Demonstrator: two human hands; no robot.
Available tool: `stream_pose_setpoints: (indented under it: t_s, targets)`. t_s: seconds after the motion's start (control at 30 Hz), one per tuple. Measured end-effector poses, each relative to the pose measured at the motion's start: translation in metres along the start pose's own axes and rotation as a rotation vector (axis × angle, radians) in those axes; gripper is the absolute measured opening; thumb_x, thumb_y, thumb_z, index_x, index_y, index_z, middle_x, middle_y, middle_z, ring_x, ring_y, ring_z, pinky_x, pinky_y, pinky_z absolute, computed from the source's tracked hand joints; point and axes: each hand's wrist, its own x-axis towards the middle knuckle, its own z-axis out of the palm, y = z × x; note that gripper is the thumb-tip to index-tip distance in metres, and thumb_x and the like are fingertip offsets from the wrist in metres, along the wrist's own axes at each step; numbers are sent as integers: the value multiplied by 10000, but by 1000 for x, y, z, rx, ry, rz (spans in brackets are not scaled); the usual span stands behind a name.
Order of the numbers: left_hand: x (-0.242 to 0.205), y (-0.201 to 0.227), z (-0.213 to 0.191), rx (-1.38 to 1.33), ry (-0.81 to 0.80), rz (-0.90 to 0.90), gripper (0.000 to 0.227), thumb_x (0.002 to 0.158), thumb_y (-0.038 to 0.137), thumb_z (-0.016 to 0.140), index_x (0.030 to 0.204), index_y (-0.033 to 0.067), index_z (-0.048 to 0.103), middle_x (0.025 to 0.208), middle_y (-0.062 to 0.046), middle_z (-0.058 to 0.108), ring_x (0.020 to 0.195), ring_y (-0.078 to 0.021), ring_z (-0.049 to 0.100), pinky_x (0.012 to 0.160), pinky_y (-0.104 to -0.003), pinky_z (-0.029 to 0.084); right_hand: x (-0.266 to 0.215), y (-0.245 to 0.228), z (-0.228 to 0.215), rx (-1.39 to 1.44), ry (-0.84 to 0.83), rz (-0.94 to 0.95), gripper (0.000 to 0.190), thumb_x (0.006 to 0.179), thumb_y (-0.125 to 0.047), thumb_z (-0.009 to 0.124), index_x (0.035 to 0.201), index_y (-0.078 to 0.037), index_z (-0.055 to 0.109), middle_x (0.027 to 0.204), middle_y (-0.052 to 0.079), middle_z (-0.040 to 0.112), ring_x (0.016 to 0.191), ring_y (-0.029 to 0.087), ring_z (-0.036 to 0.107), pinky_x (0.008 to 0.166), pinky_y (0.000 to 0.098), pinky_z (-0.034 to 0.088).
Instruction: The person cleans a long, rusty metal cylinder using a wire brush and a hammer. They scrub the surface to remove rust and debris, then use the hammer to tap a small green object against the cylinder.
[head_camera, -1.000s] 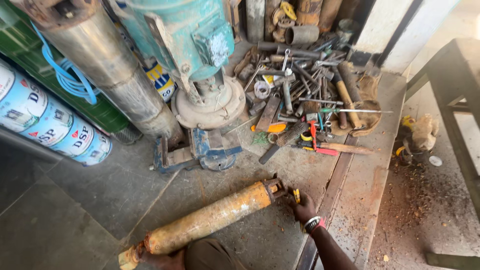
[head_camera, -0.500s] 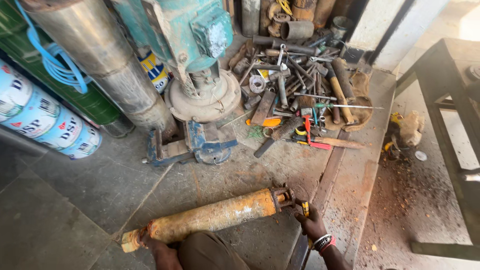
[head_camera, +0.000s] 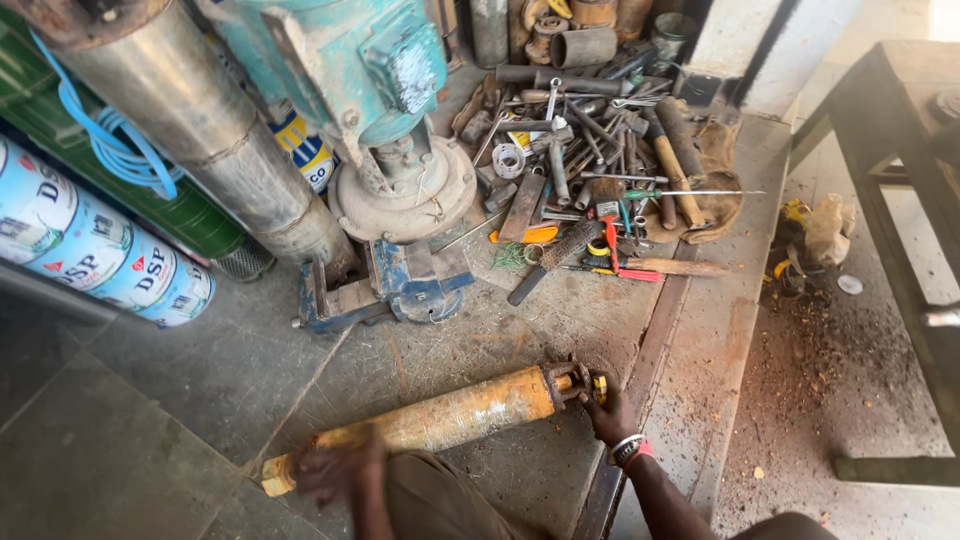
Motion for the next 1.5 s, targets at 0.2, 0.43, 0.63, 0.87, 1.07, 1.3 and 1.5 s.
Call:
stream_pose_setpoints:
  t_s: [0.2,0.43,0.63,0.87,1.07,1.3,1.5]
  targets:
    - [-148,60,28,490,-908,1057,983,720,372,855,1550,216,352,1530,-194,371,1368,-422,386,1122,-621,292,-20,19,-9,-96,90,-277,527,844,-258,780,1332,-149,611,1099,166,780,996,310,758,838,432,605]
    - [-162,85,68,851,-1184,1091,1151,668,356,963,1590,166,301,1522,-223,390,1342,-398,426,1166,-591,282,-38,1,-25,137,151,-157,395,874,-235,755,1248,-122,692,1015,132,807,876,217,791,788,356,619]
    - [-147,116,72,879,-1315,1123,1206,599,548,961,1561,155,350,1511,-233,428,1337,-397,457,1117,-600,353,-34,-33,-65,370,151,258,313,987,-161,631,1290,-95,673,895,98,741,623,233,576,565,358,496]
    - [-140,113,77,834,-1314,1154,1203,575,628,951,1517,130,393,1495,-260,423,1341,-426,443,1119,-676,299,-48,-68,-89,820,132,-596,534,982,0,516,1441,-139,282,1073,101,688,1117,242,720,1000,436,588]
    - [-138,108,78,773,-1302,1188,1179,590,631,927,1526,119,426,1495,-281,445,1357,-431,457,1117,-691,327,-18,-83,-51,381,213,-872,424,966,35,636,1230,-87,327,1074,154,708,1175,304,717,959,439,619]
    - [-136,114,80,810,-1327,1182,1208,581,638,930,1530,138,374,1539,-278,377,1389,-453,401,1121,-713,279,-10,-56,-30,-82,314,-688,428,887,-87,720,1197,-58,426,1007,149,742,875,304,780,664,385,640]
    - [-135,116,76,814,-1369,1174,1217,612,632,922,1556,138,333,1581,-282,326,1413,-466,380,1128,-705,277,-13,-64,-55,-210,166,-763,348,913,-161,715,1160,-71,487,1035,79,763,848,255,790,600,331,650]
